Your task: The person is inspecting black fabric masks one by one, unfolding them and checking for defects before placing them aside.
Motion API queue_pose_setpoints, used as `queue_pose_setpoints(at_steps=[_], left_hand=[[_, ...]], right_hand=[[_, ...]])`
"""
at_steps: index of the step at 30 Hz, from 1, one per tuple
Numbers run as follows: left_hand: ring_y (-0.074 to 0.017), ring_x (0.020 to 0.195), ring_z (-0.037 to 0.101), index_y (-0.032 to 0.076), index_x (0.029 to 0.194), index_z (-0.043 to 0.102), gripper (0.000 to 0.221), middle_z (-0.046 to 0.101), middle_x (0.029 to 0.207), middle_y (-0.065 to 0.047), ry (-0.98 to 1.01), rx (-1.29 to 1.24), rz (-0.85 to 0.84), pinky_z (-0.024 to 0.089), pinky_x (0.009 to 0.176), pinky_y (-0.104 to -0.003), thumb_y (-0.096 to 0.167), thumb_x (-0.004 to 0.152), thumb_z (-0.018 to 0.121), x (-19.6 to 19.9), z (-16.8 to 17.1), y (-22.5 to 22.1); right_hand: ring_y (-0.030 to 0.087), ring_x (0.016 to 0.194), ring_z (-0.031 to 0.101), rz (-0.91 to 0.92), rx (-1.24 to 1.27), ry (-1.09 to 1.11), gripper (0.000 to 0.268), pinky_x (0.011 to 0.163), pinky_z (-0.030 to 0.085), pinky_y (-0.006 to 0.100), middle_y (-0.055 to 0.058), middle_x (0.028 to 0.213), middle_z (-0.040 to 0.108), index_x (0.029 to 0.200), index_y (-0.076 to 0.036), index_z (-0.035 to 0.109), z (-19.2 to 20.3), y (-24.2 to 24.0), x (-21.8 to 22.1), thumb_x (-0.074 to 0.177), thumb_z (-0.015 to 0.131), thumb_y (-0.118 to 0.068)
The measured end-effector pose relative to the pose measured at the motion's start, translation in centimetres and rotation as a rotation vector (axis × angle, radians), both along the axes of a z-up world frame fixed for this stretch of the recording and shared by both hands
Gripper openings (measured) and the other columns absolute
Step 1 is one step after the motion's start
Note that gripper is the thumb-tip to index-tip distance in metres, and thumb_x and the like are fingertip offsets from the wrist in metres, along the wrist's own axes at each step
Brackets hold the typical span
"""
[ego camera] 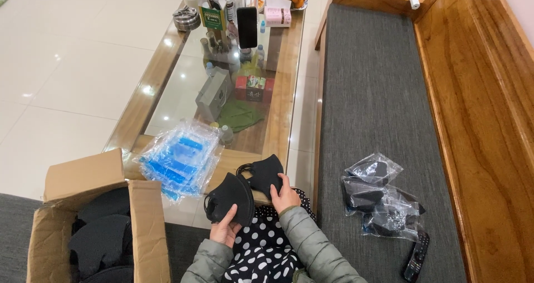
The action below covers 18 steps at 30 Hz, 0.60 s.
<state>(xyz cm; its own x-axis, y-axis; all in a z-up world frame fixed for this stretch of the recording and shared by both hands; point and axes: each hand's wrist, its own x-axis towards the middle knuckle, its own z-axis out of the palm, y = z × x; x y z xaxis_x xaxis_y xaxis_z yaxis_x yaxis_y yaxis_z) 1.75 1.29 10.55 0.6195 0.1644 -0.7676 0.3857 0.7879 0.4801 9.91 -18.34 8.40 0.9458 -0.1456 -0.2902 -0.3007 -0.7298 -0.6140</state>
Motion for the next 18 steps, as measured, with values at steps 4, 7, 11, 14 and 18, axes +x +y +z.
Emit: queue_pose_setpoints(at_steps=[4,7,11,14,18], left_hand=[[-0.0347,0.125,0.063,0.006,0.140,0.063,0.062,0.067,0.138,-0.015,0.027,0.033,-0.023,0.056,0.099,-0.052,0.006,0.079,0.076,0.0,1.9,-0.3],[-0.0336,0.127,0.063,0.012,0.147,0.058,0.073,0.067,0.141,-0.013,0.049,0.097,-0.124,0.054,0.100,-0.053,0.008,0.076,0.078,0.1,3.5,-0.4],[-0.0398,0.130,0.061,0.003,0.143,0.061,0.073,0.066,0.140,-0.021,0.044,0.144,-0.196,0.056,0.097,-0.062,0.003,0.072,0.081,0.2,2.3,-0.4],[-0.0397,0.124,0.066,0.000,0.137,0.065,0.067,0.070,0.133,-0.024,0.035,0.165,-0.223,0.060,0.094,-0.059,0.002,0.073,0.082,-0.1,2.4,-0.4],[-0.0415,0.118,0.068,-0.006,0.132,0.067,0.062,0.072,0.128,-0.027,0.034,0.162,-0.196,0.061,0.091,-0.059,-0.002,0.072,0.083,-0.3,2.0,-0.3]], right_hand=[[0.032,0.076,0.069,0.013,-0.033,0.026,0.051,0.068,0.052,0.049,0.003,0.072,0.067,0.140,-0.034,0.049,0.7,-0.3,0.4,0.092,0.053,-0.049],[0.026,0.061,0.064,-0.005,0.015,-0.101,0.042,0.062,0.049,0.045,-0.003,0.057,0.056,0.133,-0.030,0.059,2.7,0.4,0.5,0.095,0.051,-0.047],[0.014,0.068,0.056,0.142,0.211,-0.308,0.040,0.065,0.051,0.034,-0.002,0.088,0.055,0.126,-0.025,0.072,6.4,2.3,0.1,0.095,0.060,-0.046],[0.015,0.079,0.058,0.240,0.172,-0.314,0.040,0.066,0.053,0.036,-0.003,0.097,0.049,0.121,-0.024,0.075,6.2,3.2,-0.3,0.092,0.064,-0.049],[0.014,0.085,0.058,0.287,0.191,-0.430,0.026,0.066,0.055,0.034,-0.002,0.095,0.049,0.107,-0.018,0.079,5.6,3.6,-0.3,0.090,0.074,-0.036]])
